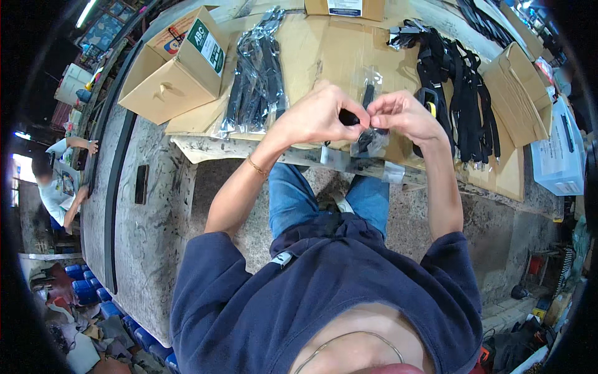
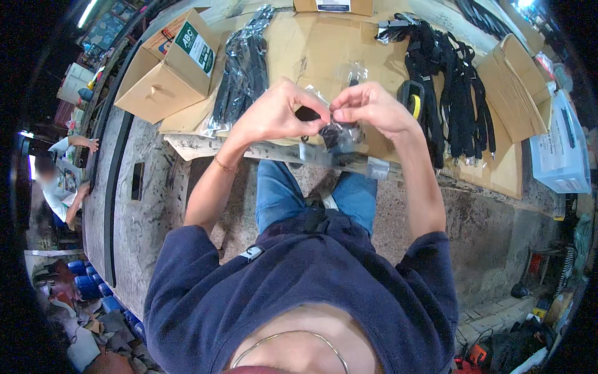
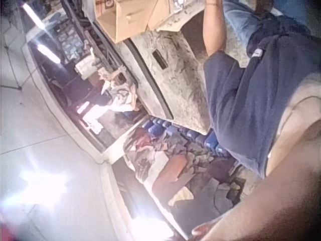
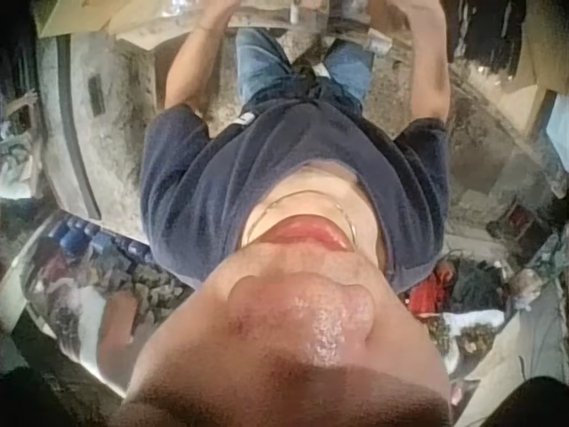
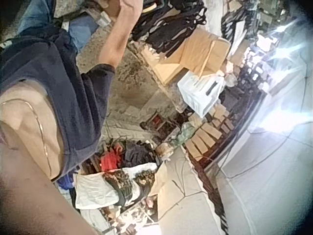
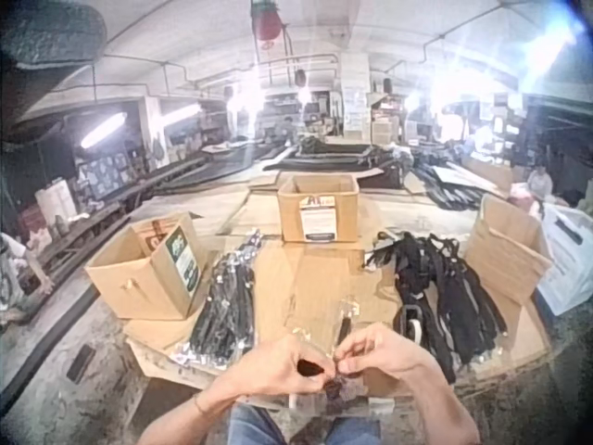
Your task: Assembling and packaging black leather or fabric straps with buckles and hardware at a workshop table.
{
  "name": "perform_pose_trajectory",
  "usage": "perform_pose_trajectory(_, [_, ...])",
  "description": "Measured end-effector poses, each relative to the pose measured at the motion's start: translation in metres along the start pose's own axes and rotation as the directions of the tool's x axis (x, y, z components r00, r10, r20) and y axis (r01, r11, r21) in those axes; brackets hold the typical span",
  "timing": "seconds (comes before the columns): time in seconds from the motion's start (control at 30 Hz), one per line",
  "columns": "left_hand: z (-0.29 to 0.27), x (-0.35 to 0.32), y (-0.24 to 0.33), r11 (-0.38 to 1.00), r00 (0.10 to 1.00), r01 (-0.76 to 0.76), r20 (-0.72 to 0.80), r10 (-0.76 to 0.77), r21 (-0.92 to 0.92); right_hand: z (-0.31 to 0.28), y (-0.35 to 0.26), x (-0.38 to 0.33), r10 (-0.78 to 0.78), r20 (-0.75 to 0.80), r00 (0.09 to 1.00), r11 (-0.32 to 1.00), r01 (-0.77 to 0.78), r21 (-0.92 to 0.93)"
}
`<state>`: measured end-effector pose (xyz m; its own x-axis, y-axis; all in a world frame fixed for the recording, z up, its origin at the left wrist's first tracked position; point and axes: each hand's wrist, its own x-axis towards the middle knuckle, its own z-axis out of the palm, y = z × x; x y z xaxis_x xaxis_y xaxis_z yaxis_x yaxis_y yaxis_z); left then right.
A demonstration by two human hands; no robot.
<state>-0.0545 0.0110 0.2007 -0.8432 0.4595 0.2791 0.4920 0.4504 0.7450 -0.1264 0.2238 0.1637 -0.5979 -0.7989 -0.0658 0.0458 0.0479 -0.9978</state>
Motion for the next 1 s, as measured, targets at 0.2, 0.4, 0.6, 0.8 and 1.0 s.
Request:
perform_pose_trajectory(0.2, [-0.010, 0.015, 0.009, 0.996, 0.994, 0.051, 0.095, -0.057, 0.073, -0.004, -0.013, -0.008, -0.010, 0.007, 1.000, 0.960, 0.012, -0.279])
perform_pose_trajectory(0.4, [0.024, 0.005, 0.002, 0.988, 0.724, 0.153, -0.677, -0.135, -0.033, 0.009, -0.011, -0.022, -0.222, -0.461, 0.859, 0.975, 0.199, -0.098])
perform_pose_trajectory(0.6, [0.048, 0.023, 0.009, 0.924, 0.866, 0.271, -0.351, -0.356, -0.270, 0.011, -0.012, -0.026, -0.267, -0.505, 0.821, 0.950, 0.312, 0.004])
perform_pose_trajectory(0.8, [0.044, 0.031, 0.000, 0.904, 0.938, 0.168, -0.217, -0.269, -0.393, -0.004, 0.011, -0.029, -0.220, -0.482, 0.848, 0.931, 0.330, 0.156])
perform_pose_trajectory(1.0, [0.049, 0.039, 0.010, 0.960, 0.933, 0.121, -0.302, -0.198, -0.254, -0.009, 0.003, -0.035, -0.235, -0.480, 0.845, 0.908, 0.368, 0.202])
